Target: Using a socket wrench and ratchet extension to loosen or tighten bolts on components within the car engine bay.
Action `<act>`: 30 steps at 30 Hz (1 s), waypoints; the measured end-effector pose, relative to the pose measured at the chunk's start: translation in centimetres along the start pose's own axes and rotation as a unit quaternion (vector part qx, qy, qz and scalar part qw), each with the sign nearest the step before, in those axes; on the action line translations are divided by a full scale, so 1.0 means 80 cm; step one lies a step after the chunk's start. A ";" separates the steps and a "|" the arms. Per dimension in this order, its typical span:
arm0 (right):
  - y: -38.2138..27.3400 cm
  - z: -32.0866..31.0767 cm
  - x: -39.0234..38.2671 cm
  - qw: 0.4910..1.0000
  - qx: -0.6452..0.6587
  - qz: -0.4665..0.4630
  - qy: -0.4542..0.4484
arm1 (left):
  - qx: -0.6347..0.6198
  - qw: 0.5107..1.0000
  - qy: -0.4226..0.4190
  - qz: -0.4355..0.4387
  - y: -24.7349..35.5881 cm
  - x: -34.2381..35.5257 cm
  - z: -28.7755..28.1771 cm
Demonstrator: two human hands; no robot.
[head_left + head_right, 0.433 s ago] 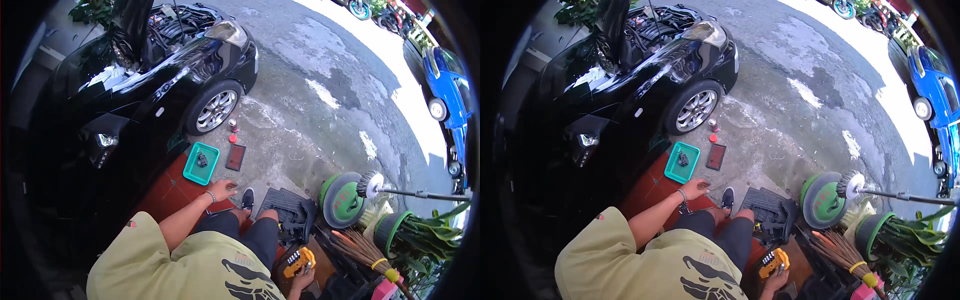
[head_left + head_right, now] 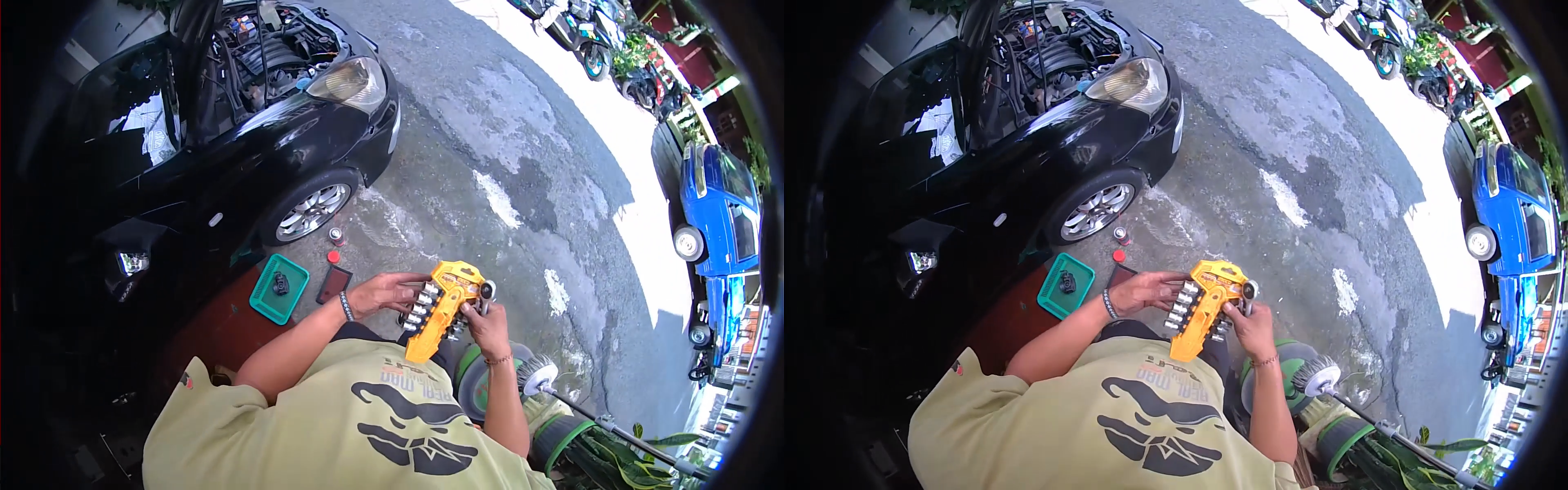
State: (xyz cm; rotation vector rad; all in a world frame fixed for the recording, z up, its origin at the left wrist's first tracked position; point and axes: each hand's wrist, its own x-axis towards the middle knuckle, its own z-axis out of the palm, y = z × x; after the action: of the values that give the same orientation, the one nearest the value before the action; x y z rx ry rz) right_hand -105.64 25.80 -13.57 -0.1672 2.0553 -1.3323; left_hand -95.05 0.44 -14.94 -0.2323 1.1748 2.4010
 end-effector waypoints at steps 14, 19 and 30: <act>-0.274 -0.060 0.465 0.984 -0.119 -0.117 -0.062 | -0.123 0.922 0.226 0.288 0.272 0.243 -0.151; -0.285 -0.100 0.625 0.995 0.013 -0.027 -0.097 | -0.134 0.914 0.209 0.320 0.404 0.360 -0.274; -0.498 -0.069 0.912 0.953 0.189 -0.003 -0.238 | -0.067 0.869 0.325 0.368 0.604 0.521 -0.468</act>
State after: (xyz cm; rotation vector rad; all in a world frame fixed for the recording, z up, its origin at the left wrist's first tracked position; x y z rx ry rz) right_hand -174.47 -21.14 -12.33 -0.2915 1.3771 -1.4905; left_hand -156.18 -41.06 -18.40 -0.8205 1.5915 3.2180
